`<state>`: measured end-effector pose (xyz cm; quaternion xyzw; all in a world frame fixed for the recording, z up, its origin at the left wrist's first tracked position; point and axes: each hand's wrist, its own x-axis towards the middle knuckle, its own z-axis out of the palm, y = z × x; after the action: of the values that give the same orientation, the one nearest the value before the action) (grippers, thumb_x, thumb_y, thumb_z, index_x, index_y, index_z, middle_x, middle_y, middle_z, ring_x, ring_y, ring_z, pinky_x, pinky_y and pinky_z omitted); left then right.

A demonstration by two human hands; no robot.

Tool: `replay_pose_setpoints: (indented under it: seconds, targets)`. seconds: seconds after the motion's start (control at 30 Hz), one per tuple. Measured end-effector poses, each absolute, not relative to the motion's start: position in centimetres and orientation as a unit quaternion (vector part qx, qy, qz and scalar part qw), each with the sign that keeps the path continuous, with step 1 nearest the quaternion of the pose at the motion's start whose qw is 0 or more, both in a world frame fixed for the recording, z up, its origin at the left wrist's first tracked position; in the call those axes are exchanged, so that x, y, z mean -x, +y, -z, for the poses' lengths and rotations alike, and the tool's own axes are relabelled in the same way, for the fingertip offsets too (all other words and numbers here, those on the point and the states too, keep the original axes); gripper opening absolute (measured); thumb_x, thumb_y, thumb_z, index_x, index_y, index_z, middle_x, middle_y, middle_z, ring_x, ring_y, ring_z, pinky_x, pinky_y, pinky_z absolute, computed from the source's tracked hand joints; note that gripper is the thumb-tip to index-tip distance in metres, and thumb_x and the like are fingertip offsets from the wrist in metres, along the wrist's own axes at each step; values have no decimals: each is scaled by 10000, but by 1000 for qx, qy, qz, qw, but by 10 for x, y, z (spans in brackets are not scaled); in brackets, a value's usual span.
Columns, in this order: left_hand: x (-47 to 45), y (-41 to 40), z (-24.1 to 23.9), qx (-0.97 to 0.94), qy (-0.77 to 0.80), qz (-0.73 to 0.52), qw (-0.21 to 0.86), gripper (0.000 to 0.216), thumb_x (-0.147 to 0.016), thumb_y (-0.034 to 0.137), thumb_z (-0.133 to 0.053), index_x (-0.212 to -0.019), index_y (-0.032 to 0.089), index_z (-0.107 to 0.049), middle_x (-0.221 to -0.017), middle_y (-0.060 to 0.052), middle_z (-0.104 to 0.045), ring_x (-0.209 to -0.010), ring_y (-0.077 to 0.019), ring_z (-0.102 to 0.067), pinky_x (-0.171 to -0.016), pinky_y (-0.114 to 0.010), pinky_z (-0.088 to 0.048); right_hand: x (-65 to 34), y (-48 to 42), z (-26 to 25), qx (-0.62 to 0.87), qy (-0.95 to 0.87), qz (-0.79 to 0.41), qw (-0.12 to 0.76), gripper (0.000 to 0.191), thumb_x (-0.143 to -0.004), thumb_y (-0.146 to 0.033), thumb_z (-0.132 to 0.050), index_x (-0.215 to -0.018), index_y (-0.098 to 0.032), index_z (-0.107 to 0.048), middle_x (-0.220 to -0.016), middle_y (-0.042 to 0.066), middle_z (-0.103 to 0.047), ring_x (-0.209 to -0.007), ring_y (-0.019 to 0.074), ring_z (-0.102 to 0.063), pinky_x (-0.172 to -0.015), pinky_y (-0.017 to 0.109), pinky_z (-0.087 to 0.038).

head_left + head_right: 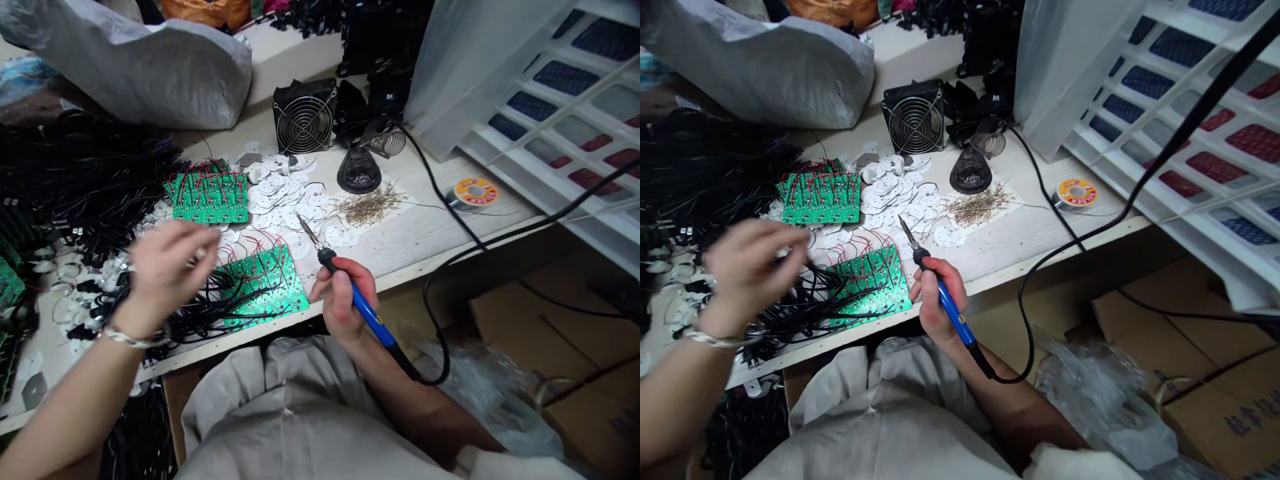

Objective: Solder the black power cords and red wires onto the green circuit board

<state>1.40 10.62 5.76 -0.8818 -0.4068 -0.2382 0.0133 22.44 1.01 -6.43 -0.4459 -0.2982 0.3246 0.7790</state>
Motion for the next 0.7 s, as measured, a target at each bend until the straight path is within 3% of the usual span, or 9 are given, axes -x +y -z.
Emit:
replay_pose_setpoints:
  seconds: [0.17,0.37,0.7]
  targets:
    - [-46,98,-3,879,-414,164,-167,188,-855,251,-547,-845,164,-714,-808,-46,-704,-738,-142,-646,-704,-257,-508,-227,10,64,450,-320,-319,770,161,-906,-342,-527,-1005,-228,-582,-732,-53,-605,-401,46,-551,-425,190,-450]
    - [-47,97,-6,832,-455,167,-268,164,-825,274,-578,-787,166,-696,-716,-21,-673,-659,-124,-601,-649,-243,-472,-228,8,62,439,-338,-322,768,143,-919,-314,-521,-1021,-241,-590,-748,-53,-602,-423,40,-553,-466,202,-465]
    - [-48,99,-3,849,-456,117,-240,121,-783,164,-560,-676,176,-616,-788,-25,-665,-803,-162,-593,-796,-318,-457,-226,4,55,431,-409,-311,742,138,-922,-267,-517,-1037,-253,-592,-749,-42,-583,-468,58,-558,-472,214,-475]
